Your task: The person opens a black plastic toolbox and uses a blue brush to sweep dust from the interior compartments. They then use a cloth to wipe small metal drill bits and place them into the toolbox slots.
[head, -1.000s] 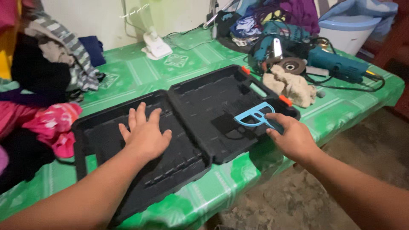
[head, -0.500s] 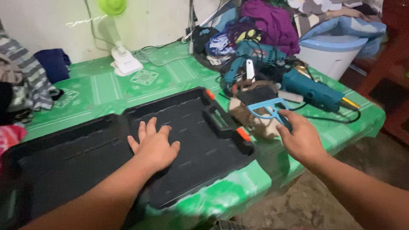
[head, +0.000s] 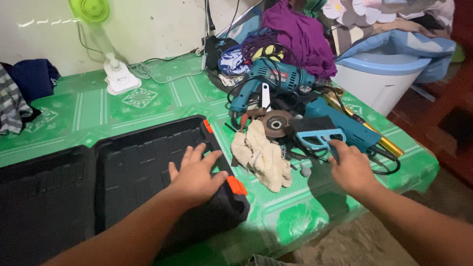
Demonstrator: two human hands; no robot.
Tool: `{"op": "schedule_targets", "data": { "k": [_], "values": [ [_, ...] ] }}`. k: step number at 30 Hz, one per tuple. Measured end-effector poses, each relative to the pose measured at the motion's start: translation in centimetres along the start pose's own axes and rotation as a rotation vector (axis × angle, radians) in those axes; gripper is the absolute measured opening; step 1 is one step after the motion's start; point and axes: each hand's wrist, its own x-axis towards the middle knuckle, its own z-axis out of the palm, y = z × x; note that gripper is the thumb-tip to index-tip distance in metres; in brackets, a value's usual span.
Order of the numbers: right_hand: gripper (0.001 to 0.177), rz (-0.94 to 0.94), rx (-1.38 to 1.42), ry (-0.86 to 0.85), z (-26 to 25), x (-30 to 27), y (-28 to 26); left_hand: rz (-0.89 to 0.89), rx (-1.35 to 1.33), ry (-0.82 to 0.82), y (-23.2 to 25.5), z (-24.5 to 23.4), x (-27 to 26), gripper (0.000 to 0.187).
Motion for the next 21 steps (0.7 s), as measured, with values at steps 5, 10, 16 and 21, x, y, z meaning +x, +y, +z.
{"op": "schedule_targets", "data": {
  "k": [5, 10, 16, 21],
  "values": [
    [0.048, 0.043, -0.037, -0.084, 1.6, 0.8, 1.8, 0.027, 0.052, -0.166, 1.6, -0.7, 0.6, 0.064],
    [0.058, 0.226, -0.106, -0.286, 0.7, 0.9, -0.4, 0.06, 0.146, -0.325, 2.4, -2.2, 0.6, 0.056],
    [0.069, 0.359, -0.295, -0.428, -0.4, 2.7, -4.6, 0.055, 0.222, -0.404, 2.5, -3.9, 1.2, 0.052],
    [0.077, 0.422, -0.216, -0.527, 2.2, 4.0, -2.8, 0.098, 0.233, -0.409, 2.5, -4.4, 2.7, 0.05]
  ]
}}
